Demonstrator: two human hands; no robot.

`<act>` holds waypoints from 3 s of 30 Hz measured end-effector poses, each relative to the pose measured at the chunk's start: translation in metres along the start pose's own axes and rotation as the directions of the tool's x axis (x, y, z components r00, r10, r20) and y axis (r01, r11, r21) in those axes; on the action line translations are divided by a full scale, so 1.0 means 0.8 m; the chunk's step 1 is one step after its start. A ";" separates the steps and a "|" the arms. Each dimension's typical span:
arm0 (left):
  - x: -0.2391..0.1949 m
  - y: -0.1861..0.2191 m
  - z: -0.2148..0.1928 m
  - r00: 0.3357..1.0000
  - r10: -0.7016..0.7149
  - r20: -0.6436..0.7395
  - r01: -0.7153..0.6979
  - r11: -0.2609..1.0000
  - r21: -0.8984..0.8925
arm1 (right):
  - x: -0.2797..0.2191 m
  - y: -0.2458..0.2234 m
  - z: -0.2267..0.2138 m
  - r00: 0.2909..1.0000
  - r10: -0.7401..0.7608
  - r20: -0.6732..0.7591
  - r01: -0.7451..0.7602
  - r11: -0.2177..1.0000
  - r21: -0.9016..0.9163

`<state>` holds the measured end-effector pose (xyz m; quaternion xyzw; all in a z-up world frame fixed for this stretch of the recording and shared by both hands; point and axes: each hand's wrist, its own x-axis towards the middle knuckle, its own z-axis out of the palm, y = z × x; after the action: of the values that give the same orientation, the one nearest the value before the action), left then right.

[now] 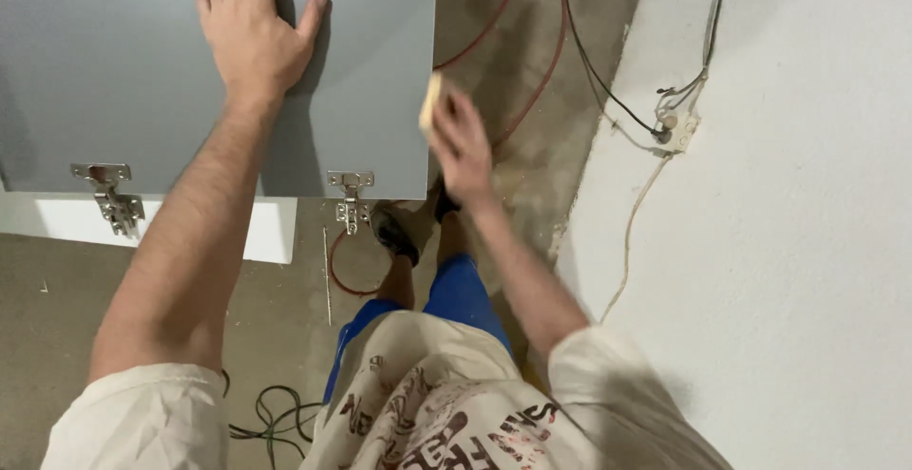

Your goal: Assembling cabinet doors by attaching hinges using a power drill

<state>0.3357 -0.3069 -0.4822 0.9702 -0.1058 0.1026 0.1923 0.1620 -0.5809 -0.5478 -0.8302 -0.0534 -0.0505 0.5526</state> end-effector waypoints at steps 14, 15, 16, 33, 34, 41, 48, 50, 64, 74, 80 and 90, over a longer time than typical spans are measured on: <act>-0.003 -0.007 0.006 1.000 -0.007 0.013 0.007 1.000 0.026 | 0.001 -0.021 -0.008 0.982 -0.178 0.067 0.188 0.964 -0.186; -0.003 -0.007 0.007 1.000 0.000 0.001 0.000 1.000 0.011 | -0.055 -0.049 -0.010 0.990 -0.113 0.089 0.124 0.984 -0.131; -0.004 -0.008 0.006 1.000 0.004 -0.014 -0.004 1.000 0.000 | -0.106 -0.082 -0.012 0.992 -0.053 0.118 0.062 0.995 -0.073; -0.002 -0.008 0.006 0.998 0.037 -0.045 -0.038 0.999 -0.031 | 0.079 0.015 -0.001 0.966 0.208 0.153 -0.252 0.893 0.373; -0.007 -0.007 0.006 0.999 0.031 -0.035 -0.032 0.999 -0.032 | 0.140 0.055 0.012 0.972 0.201 0.119 -0.231 0.774 0.590; -0.009 -0.009 0.012 0.999 0.025 -0.027 -0.025 1.000 -0.015 | -0.015 -0.076 -0.008 0.959 0.267 0.098 -0.282 0.937 0.209; -0.008 -0.004 0.013 0.999 0.027 -0.036 -0.027 0.999 -0.024 | 0.164 0.012 -0.017 0.984 -0.136 0.116 0.158 0.964 -0.212; -0.010 -0.004 0.012 0.999 0.027 -0.029 -0.027 1.000 -0.015 | 0.146 0.005 -0.008 0.993 -0.112 0.024 0.114 0.981 -0.155; -0.006 0.002 -0.003 1.000 0.022 -0.017 -0.023 0.999 -0.046 | 0.106 0.016 0.007 0.991 0.122 -0.051 -0.114 0.983 0.147; -0.007 -0.005 0.005 0.998 0.055 -0.022 -0.056 0.998 -0.007 | 0.159 -0.004 -0.004 0.974 0.217 -0.058 -0.205 0.965 0.165; -0.007 -0.001 0.006 1.000 0.021 -0.021 -0.021 0.999 -0.038 | -0.004 -0.036 0.003 0.993 0.113 -0.023 -0.112 0.993 0.045; -0.011 -0.005 0.010 1.000 0.012 -0.006 -0.012 1.000 -0.019 | 0.101 -0.020 -0.017 0.995 -0.086 0.046 0.088 0.994 -0.057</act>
<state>0.3299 -0.3047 -0.4928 0.9674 -0.1120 0.1054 0.2012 0.2395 -0.5846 -0.5164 -0.8440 -0.0998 -0.0582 0.5238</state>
